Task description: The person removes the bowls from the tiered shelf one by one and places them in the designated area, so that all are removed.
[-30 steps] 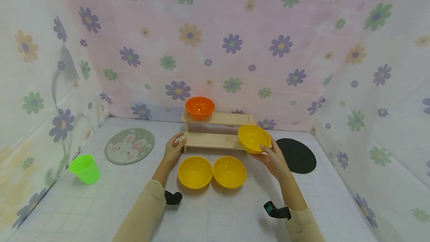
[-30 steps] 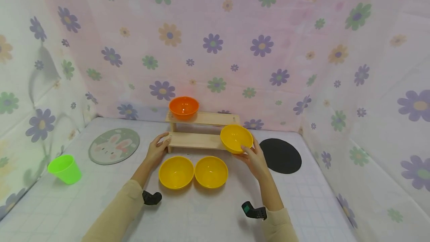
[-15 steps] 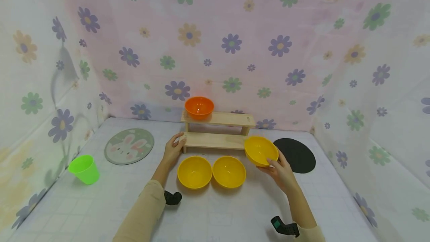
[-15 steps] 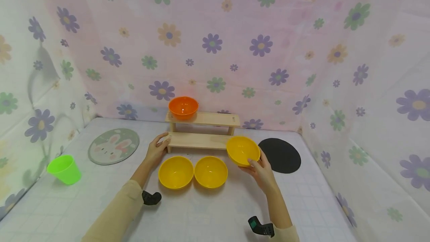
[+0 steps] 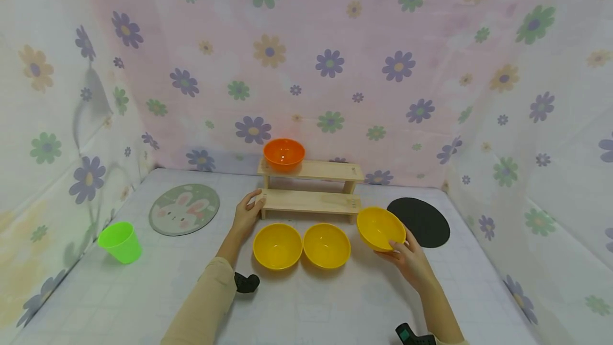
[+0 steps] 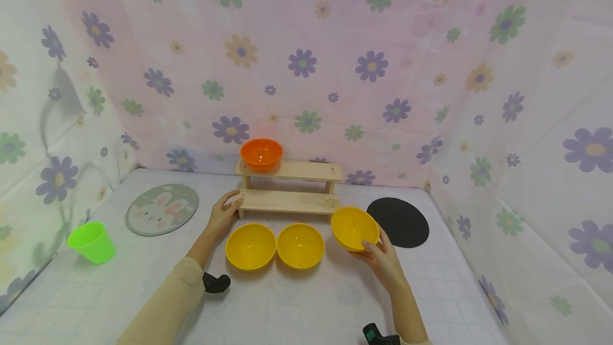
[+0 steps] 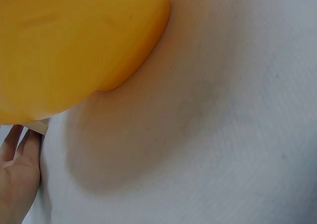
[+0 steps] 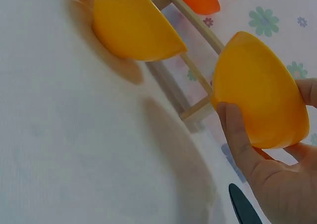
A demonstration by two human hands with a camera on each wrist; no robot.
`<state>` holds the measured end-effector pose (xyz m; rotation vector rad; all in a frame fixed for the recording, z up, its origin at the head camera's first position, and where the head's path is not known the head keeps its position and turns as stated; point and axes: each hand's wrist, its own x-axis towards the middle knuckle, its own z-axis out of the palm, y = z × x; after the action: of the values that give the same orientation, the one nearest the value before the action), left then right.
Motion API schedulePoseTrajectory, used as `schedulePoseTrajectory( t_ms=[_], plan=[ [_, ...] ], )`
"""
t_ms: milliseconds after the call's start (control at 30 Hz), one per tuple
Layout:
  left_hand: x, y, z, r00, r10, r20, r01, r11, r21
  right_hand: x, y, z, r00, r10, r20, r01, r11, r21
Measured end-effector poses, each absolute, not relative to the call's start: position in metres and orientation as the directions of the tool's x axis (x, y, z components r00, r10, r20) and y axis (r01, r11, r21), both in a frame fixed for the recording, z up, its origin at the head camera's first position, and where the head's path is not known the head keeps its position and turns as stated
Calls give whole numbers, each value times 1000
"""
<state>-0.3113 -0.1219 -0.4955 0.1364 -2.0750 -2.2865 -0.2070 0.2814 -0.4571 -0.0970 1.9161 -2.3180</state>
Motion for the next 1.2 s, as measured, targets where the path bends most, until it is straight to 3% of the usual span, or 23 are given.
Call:
schedulePoseTrajectory(
  t_ms=[400,800,1200],
  plan=[
    [-293,-121,-469,-997,-62,-38,-32,-96,995,-198,295,-473,-974,-208,-95,115,-86,-990],
    [-311,-122,-497,-996,-81,-29,-20,-100,995,-197,298,-483,-958,-239,-158,178,-67,-982],
    [-311,-124,-500,-997,-75,5,10,-62,998,-198,298,-485,-955,-233,-184,204,-64,-977]
  ],
)
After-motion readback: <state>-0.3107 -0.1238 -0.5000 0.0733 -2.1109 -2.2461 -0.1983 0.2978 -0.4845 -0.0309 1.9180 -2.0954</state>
